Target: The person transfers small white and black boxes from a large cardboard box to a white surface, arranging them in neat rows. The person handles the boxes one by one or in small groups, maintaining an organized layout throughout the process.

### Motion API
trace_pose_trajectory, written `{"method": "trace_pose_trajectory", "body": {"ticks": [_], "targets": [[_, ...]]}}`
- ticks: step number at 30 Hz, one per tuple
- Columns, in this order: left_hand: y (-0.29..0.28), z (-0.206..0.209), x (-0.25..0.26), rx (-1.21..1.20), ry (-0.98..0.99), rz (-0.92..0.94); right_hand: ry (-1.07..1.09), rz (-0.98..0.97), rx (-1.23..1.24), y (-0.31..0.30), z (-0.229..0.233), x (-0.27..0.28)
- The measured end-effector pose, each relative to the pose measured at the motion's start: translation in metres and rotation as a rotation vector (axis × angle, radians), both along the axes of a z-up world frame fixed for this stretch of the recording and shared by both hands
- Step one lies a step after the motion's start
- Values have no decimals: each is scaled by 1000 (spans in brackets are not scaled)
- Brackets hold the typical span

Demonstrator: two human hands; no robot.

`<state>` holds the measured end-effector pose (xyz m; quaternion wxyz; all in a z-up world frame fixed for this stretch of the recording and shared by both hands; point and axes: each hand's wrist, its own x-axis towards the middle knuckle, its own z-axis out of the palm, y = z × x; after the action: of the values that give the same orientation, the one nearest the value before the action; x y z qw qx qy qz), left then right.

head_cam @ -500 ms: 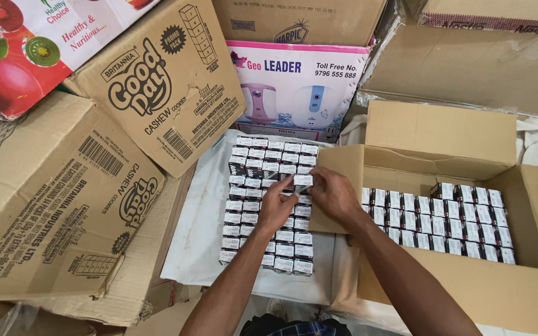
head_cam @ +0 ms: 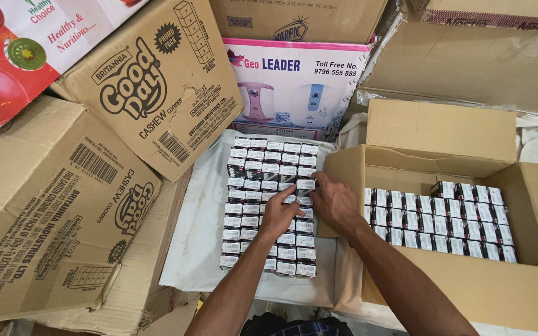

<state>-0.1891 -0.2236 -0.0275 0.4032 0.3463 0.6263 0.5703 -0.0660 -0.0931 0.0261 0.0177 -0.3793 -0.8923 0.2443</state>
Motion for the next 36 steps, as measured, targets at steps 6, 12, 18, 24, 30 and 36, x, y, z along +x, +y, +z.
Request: {"method": "trace_pose_trajectory", "body": {"ticks": [6,12,18,24,30,36], "targets": [[6,3,-1,41,-58,7,-43,-18,3,-2,2,-2],[10,-4,-2,47,-66,28,-51,-14,-7,-2,8,-2],[9,-8,0,26,-36,55,-56,4,-47,0,9,4],[6,7,3,-22,29,143,222,-22,-84,-2,2,2],[17,36,2,64,94,110,451,-51,-134,0,29,29],[38,67,25,159,180,-5,623,8,-119,25,26,65]]}}
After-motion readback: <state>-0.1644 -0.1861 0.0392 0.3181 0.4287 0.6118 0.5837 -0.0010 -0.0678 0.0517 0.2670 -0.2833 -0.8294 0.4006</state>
